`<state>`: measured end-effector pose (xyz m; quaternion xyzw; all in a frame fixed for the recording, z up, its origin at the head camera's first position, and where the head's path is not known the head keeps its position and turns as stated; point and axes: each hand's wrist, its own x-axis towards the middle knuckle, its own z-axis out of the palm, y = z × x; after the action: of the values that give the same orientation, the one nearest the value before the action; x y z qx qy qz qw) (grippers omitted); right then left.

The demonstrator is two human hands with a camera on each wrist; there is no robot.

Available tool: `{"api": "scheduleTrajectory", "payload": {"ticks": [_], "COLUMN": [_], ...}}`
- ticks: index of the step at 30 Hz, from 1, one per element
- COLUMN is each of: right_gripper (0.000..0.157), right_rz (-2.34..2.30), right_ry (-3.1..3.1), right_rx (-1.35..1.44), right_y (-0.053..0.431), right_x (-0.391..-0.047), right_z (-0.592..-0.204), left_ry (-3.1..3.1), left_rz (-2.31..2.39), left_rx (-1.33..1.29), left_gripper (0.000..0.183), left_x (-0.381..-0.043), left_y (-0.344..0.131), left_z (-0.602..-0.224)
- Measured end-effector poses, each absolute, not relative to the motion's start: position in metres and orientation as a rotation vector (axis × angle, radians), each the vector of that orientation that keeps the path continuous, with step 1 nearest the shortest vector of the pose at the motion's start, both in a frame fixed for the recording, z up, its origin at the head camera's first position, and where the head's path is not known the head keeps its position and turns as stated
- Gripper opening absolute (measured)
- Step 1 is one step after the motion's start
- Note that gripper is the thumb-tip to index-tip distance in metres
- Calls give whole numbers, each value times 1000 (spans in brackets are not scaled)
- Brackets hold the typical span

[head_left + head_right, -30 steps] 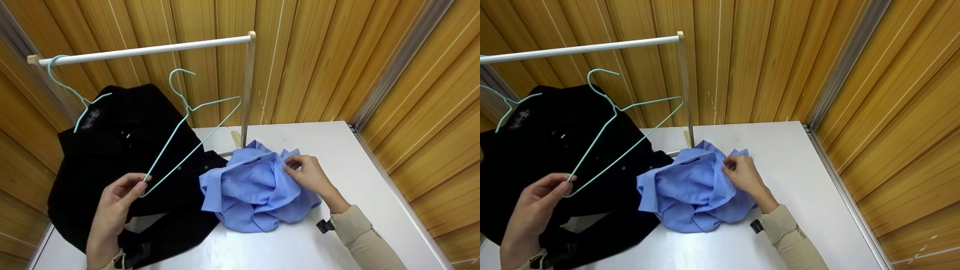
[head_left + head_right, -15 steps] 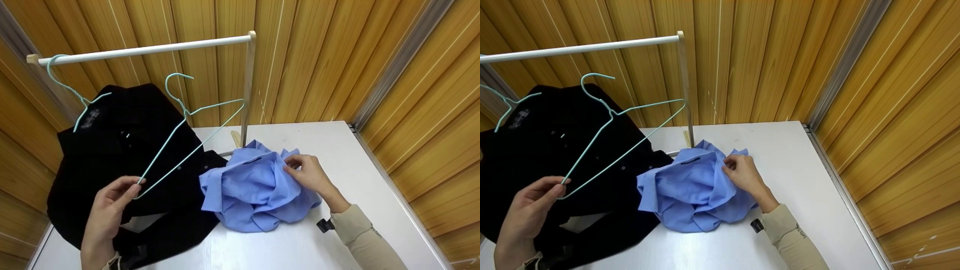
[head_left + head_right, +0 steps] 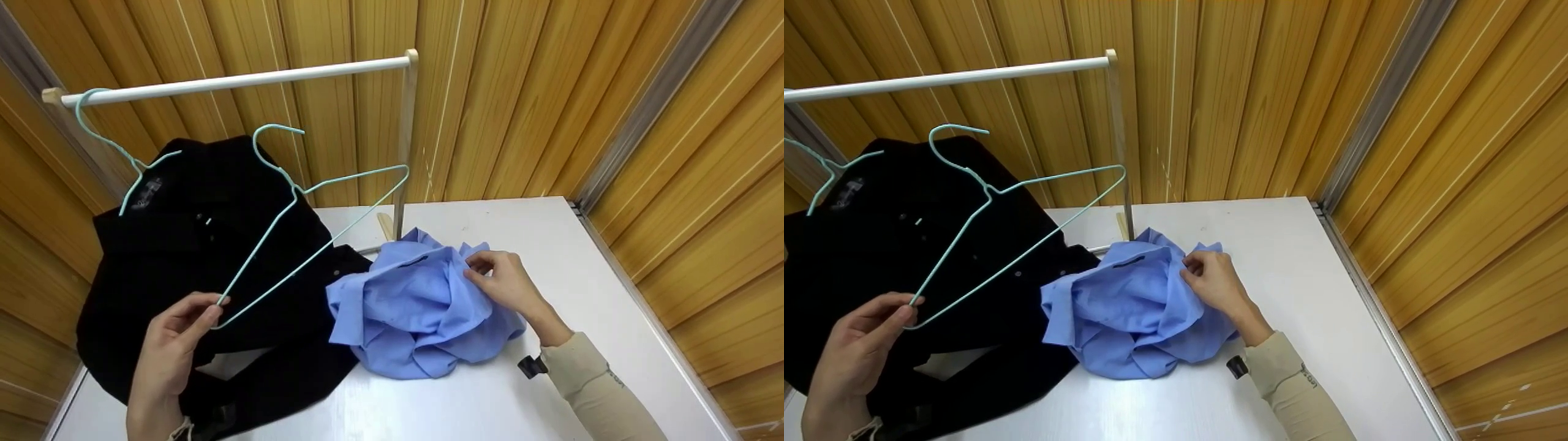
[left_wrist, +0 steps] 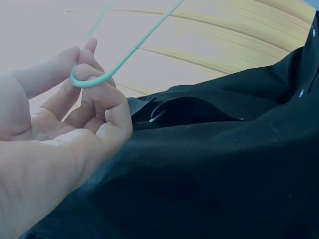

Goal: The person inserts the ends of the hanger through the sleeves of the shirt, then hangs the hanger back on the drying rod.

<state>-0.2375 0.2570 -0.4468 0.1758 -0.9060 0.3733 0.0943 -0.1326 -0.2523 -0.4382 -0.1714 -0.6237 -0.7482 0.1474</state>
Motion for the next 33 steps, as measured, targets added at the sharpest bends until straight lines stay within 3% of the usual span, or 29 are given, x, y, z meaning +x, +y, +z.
{"api": "scheduleTrajectory", "payload": {"ticks": [16,33], "right_gripper": [8,7], "right_rz": [1075,1086], "right_ry": [-2694,-2668], "right_rx": [507,474], "right_y": [260,264], "right_x": [-240,-239], "right_z": [-445,-433], "left_ry": [-1877,-2124], "left_rz": [-2151,-1870], "left_rx": [-514,-183], "left_gripper": [14,10], "left_x": [-129,-130], "left_y": [-252,-242], "left_z": [-441,-441]}}
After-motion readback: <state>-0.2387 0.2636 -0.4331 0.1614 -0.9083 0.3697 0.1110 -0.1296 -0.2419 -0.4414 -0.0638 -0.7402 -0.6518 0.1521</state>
